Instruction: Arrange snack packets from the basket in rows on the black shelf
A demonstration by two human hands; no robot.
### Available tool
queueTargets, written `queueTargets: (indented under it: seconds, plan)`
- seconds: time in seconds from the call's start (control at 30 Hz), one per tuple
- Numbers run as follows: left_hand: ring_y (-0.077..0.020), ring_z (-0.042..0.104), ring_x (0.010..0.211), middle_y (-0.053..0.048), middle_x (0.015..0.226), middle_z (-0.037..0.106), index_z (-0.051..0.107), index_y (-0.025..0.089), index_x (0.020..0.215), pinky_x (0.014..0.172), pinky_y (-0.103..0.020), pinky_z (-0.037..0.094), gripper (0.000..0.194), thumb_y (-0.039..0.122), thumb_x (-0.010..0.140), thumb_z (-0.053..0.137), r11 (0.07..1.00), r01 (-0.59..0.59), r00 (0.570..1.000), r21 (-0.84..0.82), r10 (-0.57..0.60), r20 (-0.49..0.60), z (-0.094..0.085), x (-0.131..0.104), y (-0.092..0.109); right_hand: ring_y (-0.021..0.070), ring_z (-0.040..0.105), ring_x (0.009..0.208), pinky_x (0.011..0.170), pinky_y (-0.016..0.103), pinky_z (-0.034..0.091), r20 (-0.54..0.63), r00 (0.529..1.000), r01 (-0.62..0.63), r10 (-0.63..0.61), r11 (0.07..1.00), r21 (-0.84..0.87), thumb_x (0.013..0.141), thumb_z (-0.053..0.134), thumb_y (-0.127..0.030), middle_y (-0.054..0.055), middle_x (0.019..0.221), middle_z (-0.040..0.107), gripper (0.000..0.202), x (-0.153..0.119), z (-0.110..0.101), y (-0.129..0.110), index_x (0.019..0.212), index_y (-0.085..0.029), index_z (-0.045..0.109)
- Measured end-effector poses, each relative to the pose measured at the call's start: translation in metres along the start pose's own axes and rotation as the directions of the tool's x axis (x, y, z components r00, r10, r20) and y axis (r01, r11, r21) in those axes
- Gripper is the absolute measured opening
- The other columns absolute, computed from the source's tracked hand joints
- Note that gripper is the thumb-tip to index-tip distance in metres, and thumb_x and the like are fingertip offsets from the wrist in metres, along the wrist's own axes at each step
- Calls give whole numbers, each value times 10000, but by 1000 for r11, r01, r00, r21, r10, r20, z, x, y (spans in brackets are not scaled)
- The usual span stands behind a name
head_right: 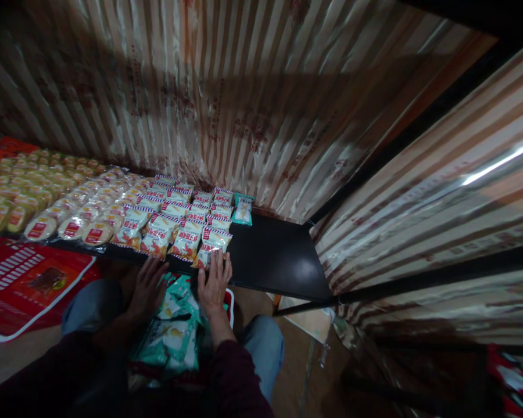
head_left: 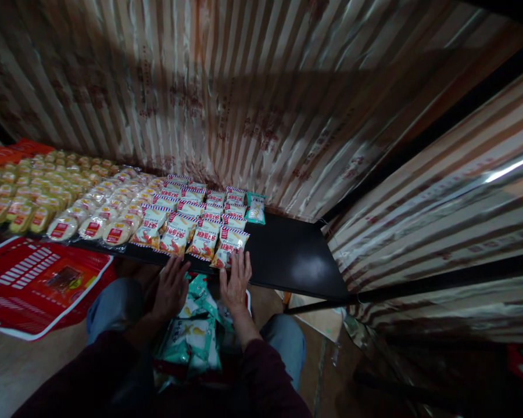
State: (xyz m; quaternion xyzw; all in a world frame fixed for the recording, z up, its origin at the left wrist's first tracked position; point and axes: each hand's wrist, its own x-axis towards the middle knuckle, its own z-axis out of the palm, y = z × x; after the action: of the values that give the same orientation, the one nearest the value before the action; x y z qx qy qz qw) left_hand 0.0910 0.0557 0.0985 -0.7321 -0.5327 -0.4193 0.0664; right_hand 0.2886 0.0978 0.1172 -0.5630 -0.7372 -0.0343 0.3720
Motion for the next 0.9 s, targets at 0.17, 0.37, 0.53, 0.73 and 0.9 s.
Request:
queueTargets:
  seconds: [0.17, 0.37, 0.53, 0.73, 0.9]
  plan:
    - [-267, 211, 1413, -128, 1480, 351, 539, 164, 1220, 1075, -471, 378, 427, 80, 832, 382, 984, -20, 957, -178, 70, 283, 8, -59, 43, 255, 232, 1404, 1065, 510, 313, 69, 995, 61, -68, 994, 89, 937, 356, -242, 129, 1475, 357, 471, -48, -12, -6, 1403, -181, 351]
    - [-271, 260, 1394, -146, 1422, 435, 564, 133, 1203, 1074, -504, 368, 423, 99, 832, 364, 983, 49, 912, -175, 28, 409, 17, -82, 50, 241, 316, 1371, 1055, 488, 347, 252, 968, -1, -21, 996, 86, 913, 377, -201, 136, 1439, 417, 402, -101, -12, 8, 1297, -161, 491]
    - [-285, 339, 1352, -169, 1381, 475, 580, 103, 1184, 1072, -493, 372, 387, 170, 844, 410, 987, 63, 898, -145, 8, 441, 23, -83, 40, 263, 382, 1325, 1048, 490, 357, 337, 925, -202, 177, 979, 38, 900, 404, -255, 146, 1407, 456, 438, -115, 0, 20, 1316, -143, 487]
    - [-269, 480, 1243, -154, 1293, 560, 624, 130, 1119, 1027, -482, 417, 351, 221, 866, 398, 986, 126, 839, -113, -45, 542, 29, -97, 44, 257, 427, 1283, 1039, 456, 379, 386, 897, -265, 213, 960, 86, 903, 427, -299, 157, 1370, 490, 407, -125, 12, 17, 1252, -134, 555]
    - [-242, 517, 1201, -123, 1266, 588, 570, 162, 1201, 1024, -437, 420, 409, 218, 808, 473, 926, 342, 766, -158, -177, 617, 29, -81, 48, 275, 396, 1308, 1046, 497, 348, 355, 896, -297, 267, 954, 33, 907, 421, -335, 163, 1395, 461, 440, -122, 18, 27, 1291, -144, 519]
